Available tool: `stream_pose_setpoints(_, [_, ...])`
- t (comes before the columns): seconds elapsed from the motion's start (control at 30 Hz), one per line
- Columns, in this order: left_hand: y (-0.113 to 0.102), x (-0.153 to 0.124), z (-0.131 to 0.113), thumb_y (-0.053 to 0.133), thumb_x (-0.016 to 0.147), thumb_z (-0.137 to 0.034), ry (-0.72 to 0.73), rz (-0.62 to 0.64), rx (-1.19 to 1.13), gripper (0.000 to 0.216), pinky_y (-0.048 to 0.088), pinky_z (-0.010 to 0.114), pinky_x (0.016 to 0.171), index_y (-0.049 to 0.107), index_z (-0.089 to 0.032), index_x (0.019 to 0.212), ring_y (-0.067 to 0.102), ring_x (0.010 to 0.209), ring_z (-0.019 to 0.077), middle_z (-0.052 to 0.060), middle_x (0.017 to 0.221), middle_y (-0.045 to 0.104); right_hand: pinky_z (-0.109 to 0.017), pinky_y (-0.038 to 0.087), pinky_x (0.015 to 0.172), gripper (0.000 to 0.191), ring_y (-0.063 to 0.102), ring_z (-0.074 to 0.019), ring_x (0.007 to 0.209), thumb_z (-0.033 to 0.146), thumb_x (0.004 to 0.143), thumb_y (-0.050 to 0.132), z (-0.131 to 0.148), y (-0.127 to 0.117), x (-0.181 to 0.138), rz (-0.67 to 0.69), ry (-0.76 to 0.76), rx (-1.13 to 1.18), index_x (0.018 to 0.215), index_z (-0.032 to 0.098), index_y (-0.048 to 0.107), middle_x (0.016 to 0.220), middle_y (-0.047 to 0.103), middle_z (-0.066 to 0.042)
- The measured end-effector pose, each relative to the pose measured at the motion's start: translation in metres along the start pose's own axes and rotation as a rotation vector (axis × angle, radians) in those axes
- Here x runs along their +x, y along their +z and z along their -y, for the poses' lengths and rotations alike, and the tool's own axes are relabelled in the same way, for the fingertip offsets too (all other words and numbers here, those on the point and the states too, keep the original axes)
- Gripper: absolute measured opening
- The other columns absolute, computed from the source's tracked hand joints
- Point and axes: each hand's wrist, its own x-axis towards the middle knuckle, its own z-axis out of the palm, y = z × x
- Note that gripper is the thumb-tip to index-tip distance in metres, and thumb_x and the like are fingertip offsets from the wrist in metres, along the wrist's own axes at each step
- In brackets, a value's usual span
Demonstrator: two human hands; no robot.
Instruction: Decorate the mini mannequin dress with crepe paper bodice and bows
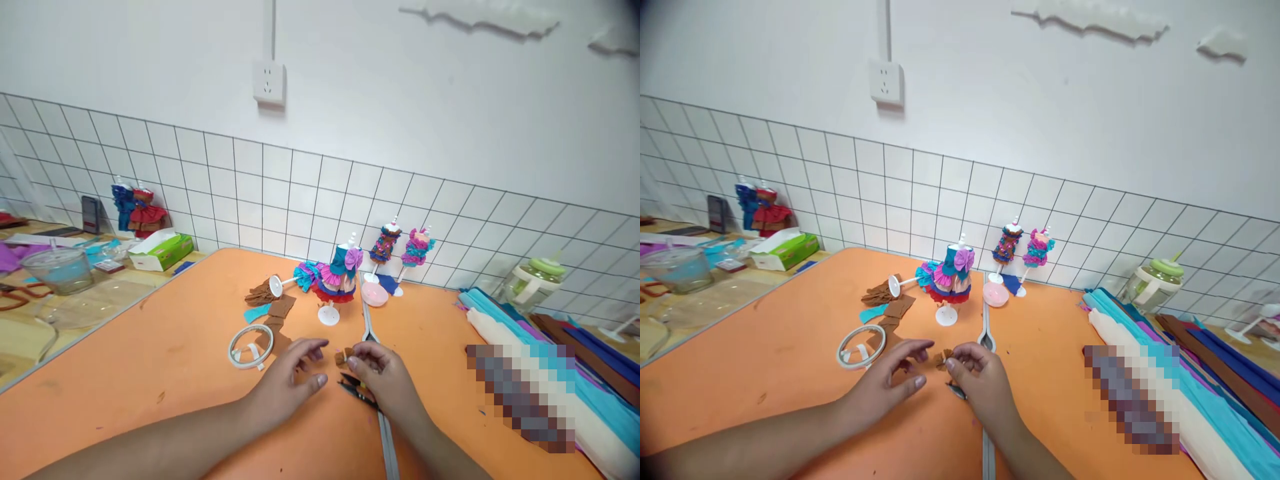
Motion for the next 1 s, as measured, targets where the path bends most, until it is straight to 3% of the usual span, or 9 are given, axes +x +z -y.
stream_pose_setpoints(0.1, [-0.031, 0.035, -0.033, 0.054, 0.088, -0.046, 0.095, -0.138, 0.013, 0.059, 0.042, 0.039, 0.100, 0.038, -0.025, 0.141, 0.047, 0.124, 0.0272, 0.012, 0.134, 0.052, -0.025, 0.038, 0.049, 0.024, 0.052, -0.0144, 0.061, 0.043, 0.074, 0.068, 0.049, -0.018, 0.023, -0.006, -0.129, -0.113, 0.080, 0.020, 0.070, 0.071, 0.063, -0.003])
stream_pose_setpoints(0.2, [-0.060, 0.084, -0.062, 0.047, 0.090, -0.053, 0.160, -0.226, -0.052, 0.065, 0.036, 0.039, 0.107, 0.029, -0.026, 0.146, 0.034, 0.137, 0.0269, 0.009, 0.148, 0.039, -0.023, 0.032, 0.043, 0.028, 0.044, -0.0105, 0.053, 0.045, 0.071, 0.071, 0.087, -0.028, 0.052, -0.067, -0.213, -0.025, 0.083, 0.020, 0.069, 0.070, 0.061, -0.001])
stream_pose_setpoints(0.27, [-0.069, 0.113, -0.067, 0.040, 0.092, -0.057, 0.161, -0.268, -0.120, 0.067, 0.033, 0.038, 0.110, 0.025, -0.024, 0.148, 0.029, 0.141, 0.0264, 0.009, 0.152, 0.034, -0.022, 0.030, 0.042, 0.031, 0.043, -0.0098, 0.052, 0.046, 0.068, 0.073, 0.096, -0.029, 0.069, -0.087, -0.233, 0.096, 0.084, 0.020, 0.067, 0.069, 0.060, 0.000])
stream_pose_setpoints(0.37, [-0.064, 0.140, -0.055, 0.031, 0.092, -0.062, 0.133, -0.273, -0.233, 0.070, 0.029, 0.039, 0.113, 0.023, -0.023, 0.150, 0.027, 0.142, 0.0255, 0.008, 0.154, 0.032, -0.022, 0.029, 0.041, 0.034, 0.041, -0.0092, 0.050, 0.046, 0.065, 0.075, 0.091, -0.023, 0.087, -0.074, -0.210, 0.160, 0.084, 0.019, 0.066, 0.066, 0.058, 0.001])
stream_pose_setpoints(0.5, [-0.048, 0.148, -0.036, 0.028, 0.092, -0.064, 0.130, -0.234, -0.281, 0.070, 0.031, 0.037, 0.112, 0.023, -0.024, 0.150, 0.030, 0.141, 0.0233, 0.007, 0.154, 0.032, -0.023, 0.029, 0.042, 0.034, 0.038, -0.0083, 0.048, 0.047, 0.064, 0.075, 0.076, -0.016, 0.099, -0.120, -0.217, 0.125, 0.080, 0.018, 0.067, 0.063, 0.058, 0.002])
stream_pose_setpoints(0.67, [-0.046, 0.147, -0.033, 0.038, 0.092, -0.059, 0.098, -0.174, -0.236, 0.063, 0.032, 0.036, 0.112, 0.038, -0.023, 0.143, 0.035, 0.138, 0.0230, 0.006, 0.151, 0.037, -0.024, 0.034, 0.046, 0.035, 0.050, -0.0128, 0.056, 0.048, 0.063, 0.074, 0.064, -0.006, 0.108, -0.175, -0.194, 0.123, 0.083, 0.020, 0.068, 0.073, 0.065, -0.001])
stream_pose_setpoints(0.83, [-0.048, 0.148, -0.032, 0.051, 0.088, -0.046, 0.142, -0.127, -0.122, 0.056, 0.038, 0.040, 0.107, 0.047, -0.019, 0.137, 0.047, 0.129, 0.0248, 0.010, 0.140, 0.052, -0.027, 0.044, 0.056, 0.030, 0.056, -0.0153, 0.062, 0.044, 0.068, 0.072, 0.058, 0.002, 0.112, -0.174, -0.226, 0.129, 0.084, 0.019, 0.068, 0.074, 0.067, -0.002])
stream_pose_setpoints(1.0, [-0.050, 0.147, -0.038, 0.048, 0.089, -0.038, 0.166, -0.144, 0.023, 0.040, 0.044, 0.039, 0.099, 0.060, -0.020, 0.123, 0.059, 0.112, 0.0245, 0.008, 0.124, 0.064, -0.029, 0.047, 0.063, 0.029, 0.058, -0.0159, 0.067, 0.042, 0.071, 0.071, 0.050, 0.005, 0.114, -0.194, -0.243, 0.149, 0.086, 0.018, 0.068, 0.076, 0.067, -0.002])
